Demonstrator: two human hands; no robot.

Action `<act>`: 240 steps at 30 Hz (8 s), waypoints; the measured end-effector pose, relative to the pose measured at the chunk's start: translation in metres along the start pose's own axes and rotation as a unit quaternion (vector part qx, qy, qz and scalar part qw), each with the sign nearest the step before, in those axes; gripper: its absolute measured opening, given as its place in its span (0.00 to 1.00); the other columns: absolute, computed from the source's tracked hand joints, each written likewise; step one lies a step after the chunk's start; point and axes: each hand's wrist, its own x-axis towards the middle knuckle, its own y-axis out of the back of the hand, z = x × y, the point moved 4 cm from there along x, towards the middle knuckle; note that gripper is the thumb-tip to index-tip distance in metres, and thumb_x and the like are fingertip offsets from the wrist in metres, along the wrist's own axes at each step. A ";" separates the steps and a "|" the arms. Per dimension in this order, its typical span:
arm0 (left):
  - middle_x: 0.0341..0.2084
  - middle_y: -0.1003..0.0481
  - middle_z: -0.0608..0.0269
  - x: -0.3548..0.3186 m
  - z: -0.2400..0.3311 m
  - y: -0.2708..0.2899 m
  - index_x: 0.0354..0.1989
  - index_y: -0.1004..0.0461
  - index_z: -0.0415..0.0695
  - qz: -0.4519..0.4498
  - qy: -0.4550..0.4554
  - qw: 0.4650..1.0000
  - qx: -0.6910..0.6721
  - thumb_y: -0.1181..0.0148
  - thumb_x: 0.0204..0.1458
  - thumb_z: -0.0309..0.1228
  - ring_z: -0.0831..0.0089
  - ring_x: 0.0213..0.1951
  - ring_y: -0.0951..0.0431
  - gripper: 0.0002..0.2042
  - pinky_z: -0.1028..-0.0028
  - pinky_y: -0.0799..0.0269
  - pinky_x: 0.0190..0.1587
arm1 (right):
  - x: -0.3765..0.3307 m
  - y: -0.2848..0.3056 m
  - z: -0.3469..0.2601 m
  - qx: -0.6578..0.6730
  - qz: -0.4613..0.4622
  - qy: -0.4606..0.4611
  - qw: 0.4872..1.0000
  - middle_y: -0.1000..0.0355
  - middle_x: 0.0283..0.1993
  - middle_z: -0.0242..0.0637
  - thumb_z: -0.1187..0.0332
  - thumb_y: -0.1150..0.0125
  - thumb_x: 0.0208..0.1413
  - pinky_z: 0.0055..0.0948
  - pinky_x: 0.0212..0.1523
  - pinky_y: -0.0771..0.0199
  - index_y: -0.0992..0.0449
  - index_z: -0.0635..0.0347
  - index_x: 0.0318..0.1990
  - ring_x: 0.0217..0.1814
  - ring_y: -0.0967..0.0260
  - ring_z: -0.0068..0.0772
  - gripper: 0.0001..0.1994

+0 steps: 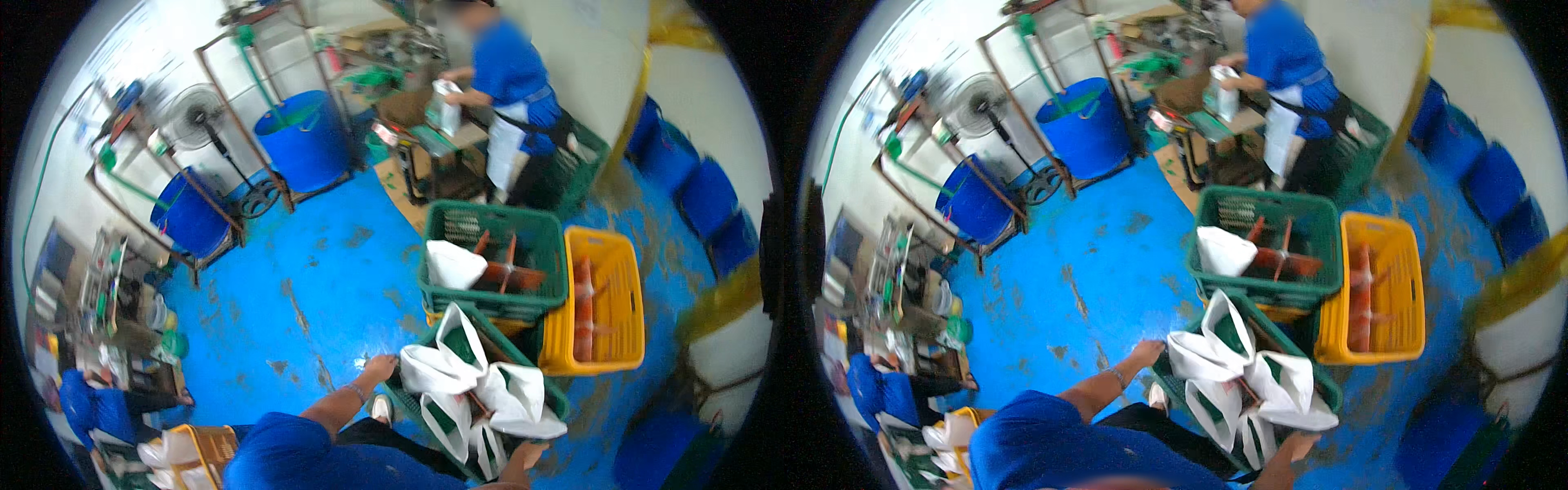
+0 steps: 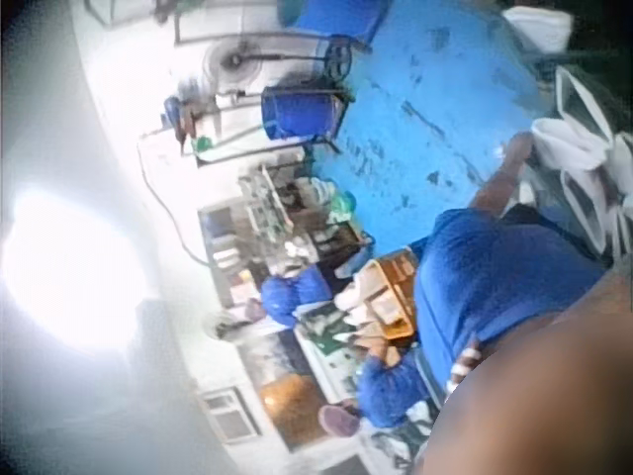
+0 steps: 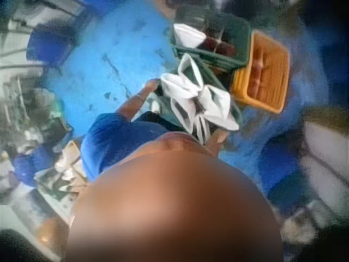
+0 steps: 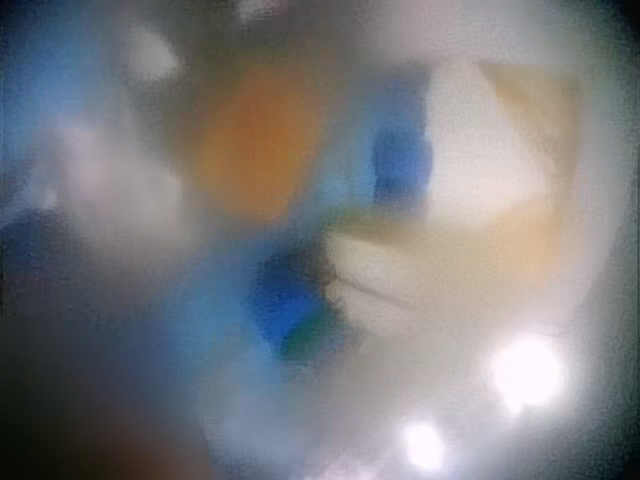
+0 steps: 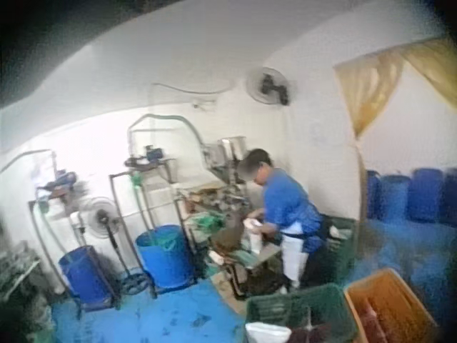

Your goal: The person repeatedly picks white plastic bags from a yellow basket, places each bag on a heat-sealing machine, and uses a red handheld heat gun to seal the top edge. Sealed bags are placed into a green basket. The person occasionally moves the yellow basket and continues the cycle.

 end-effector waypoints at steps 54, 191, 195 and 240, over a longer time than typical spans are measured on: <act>0.31 0.20 0.56 0.342 -0.522 0.491 0.32 0.18 0.49 -0.317 -0.028 0.924 -0.213 0.51 0.55 0.48 0.61 0.39 0.21 0.19 0.61 0.28 0.45 | -0.431 -0.294 -0.665 -0.461 -0.197 0.593 0.630 0.25 0.39 0.42 0.56 0.50 0.56 0.43 0.37 0.26 0.22 0.54 0.38 0.42 0.27 0.40 0.15; 0.39 0.28 0.37 -1.017 0.919 -1.197 0.43 0.40 0.35 -0.347 -0.758 0.415 0.365 0.53 0.59 0.36 0.42 0.41 0.26 0.15 0.52 0.31 0.42 | 0.199 0.191 1.261 0.259 0.165 -0.789 0.532 0.25 0.38 0.54 0.59 0.53 0.57 0.51 0.40 0.28 0.38 0.61 0.47 0.41 0.26 0.57 0.16; 0.39 0.28 0.39 -1.092 0.940 -1.274 0.43 0.40 0.35 -0.338 -0.768 0.396 0.373 0.52 0.59 0.36 0.43 0.40 0.26 0.15 0.53 0.29 0.41 | 0.222 0.206 1.354 0.270 0.150 -0.801 0.514 0.25 0.39 0.53 0.60 0.51 0.56 0.49 0.42 0.27 0.37 0.59 0.47 0.42 0.26 0.56 0.15; 0.33 0.27 0.34 -1.876 1.039 -2.027 0.42 0.41 0.32 -0.374 -0.791 0.274 0.399 0.53 0.59 0.35 0.39 0.37 0.26 0.15 0.51 0.30 0.38 | 0.386 0.278 2.356 0.390 0.164 -0.833 0.357 0.26 0.39 0.55 0.57 0.49 0.56 0.49 0.40 0.28 0.37 0.66 0.49 0.41 0.27 0.57 0.21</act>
